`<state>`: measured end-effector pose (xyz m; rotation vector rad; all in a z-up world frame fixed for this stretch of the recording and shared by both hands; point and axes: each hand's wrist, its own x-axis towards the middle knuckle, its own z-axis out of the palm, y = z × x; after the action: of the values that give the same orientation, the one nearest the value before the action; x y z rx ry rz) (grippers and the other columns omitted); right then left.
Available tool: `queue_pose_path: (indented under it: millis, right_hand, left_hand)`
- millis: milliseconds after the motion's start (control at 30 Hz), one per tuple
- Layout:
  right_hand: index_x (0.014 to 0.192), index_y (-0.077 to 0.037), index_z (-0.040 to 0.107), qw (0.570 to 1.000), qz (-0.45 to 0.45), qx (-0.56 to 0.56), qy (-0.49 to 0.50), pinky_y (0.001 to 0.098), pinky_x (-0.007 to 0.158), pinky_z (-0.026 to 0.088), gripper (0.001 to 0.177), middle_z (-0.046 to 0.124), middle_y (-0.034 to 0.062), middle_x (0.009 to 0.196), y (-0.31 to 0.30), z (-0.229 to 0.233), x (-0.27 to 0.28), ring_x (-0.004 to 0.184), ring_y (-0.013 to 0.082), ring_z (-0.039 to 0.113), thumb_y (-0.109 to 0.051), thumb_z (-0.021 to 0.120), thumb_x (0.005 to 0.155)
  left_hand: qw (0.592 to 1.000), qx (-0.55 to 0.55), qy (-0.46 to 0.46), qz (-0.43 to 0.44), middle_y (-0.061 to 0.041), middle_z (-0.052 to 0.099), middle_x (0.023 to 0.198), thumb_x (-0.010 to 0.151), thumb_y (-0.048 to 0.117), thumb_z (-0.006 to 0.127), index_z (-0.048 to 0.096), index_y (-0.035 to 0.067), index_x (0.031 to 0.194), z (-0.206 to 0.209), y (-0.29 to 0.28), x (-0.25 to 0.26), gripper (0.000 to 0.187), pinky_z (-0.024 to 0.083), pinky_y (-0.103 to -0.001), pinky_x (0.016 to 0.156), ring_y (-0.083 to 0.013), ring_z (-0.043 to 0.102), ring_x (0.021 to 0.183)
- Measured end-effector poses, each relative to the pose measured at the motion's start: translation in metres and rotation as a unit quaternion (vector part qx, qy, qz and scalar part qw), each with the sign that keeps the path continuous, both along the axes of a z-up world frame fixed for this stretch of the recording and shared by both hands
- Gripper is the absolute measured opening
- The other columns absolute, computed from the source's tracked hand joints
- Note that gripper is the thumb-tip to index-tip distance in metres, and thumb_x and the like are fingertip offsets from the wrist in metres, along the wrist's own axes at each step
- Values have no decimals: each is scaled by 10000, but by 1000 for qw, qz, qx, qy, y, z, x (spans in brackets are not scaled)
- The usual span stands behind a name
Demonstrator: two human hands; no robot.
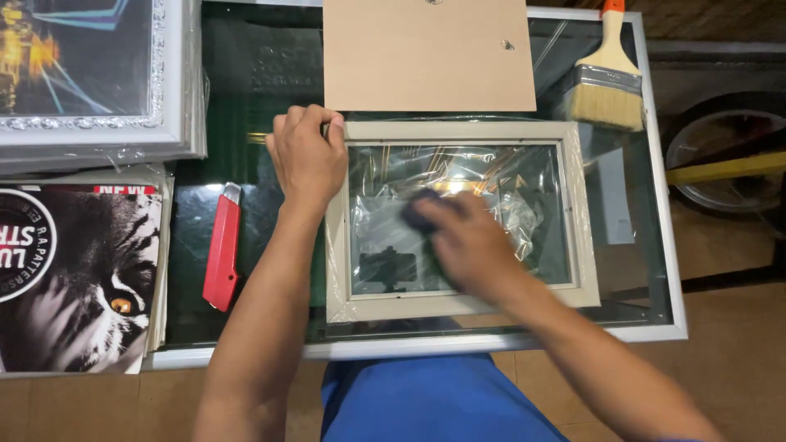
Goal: Cleaning the glass surface of a picture frame using a cloth.
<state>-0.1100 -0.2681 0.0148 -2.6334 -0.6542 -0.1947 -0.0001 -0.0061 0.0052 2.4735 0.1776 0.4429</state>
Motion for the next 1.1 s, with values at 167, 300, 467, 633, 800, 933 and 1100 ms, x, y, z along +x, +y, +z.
queue_pose_path:
  millis: [167,300,467,633,800,933,1100]
  right_hand:
    - [1359,-25,643,987,-156,7,-25,519,927,508,483,597,218,1168,-77,29,42,1107,466,629,-68,718,884]
    - [1332,-89,642,983,-168,-71,-16,534,790,568,468,529,208,1155,9,46,41,1046,488,643,-139,725,874]
    - [1384,-161,590,997,13,-44,-68,541,718,582,520,537,195,1142,84,1,70,1003,465,645,-214,690,877]
    - [1333,-172,582,988,88,-119,-38,550,622,581,468,514,160,1099,90,20,64,863,453,632,-230,644,873]
    - [1241,-157,680,952,262,-122,98,481,692,582,388,599,166,1070,62,69,-16,854,426,671,-156,595,862]
    - [1187,-102,744,936,238,-26,256,595,774,567,416,661,286,1129,-12,112,-3,937,568,666,-61,645,785]
    - [960,-210,844,885,-62,-303,348,293,761,615,313,715,-81,1138,-125,125,-2,809,163,758,-136,643,732]
  left_hand:
    - [1000,2,-12,5,3,606,934,955,309,673,675,235,921,4,-2,-1,82,428,-438,881,-259,586,1035]
    - [1000,3,-26,0,-2,600,917,931,325,674,671,253,911,1,0,-2,75,437,-445,875,-269,588,1016]
    - [999,1,-49,-1,3,596,894,913,325,690,666,247,895,-4,4,3,84,440,-443,854,-265,592,1000]
    - [1000,-4,-29,-1,28,596,902,922,324,678,674,258,902,-4,4,2,70,439,-417,854,-247,588,1010]
    - [1000,-2,-26,-2,9,607,911,921,328,693,676,255,894,-2,1,1,80,448,-453,861,-273,592,1017]
    - [1000,-2,-26,-17,-4,608,915,946,328,692,681,255,916,4,1,-2,79,445,-464,861,-287,593,1020]
    - [997,26,-72,-8,-57,648,934,943,233,674,729,157,939,8,-4,-6,95,411,-424,847,-288,558,896]
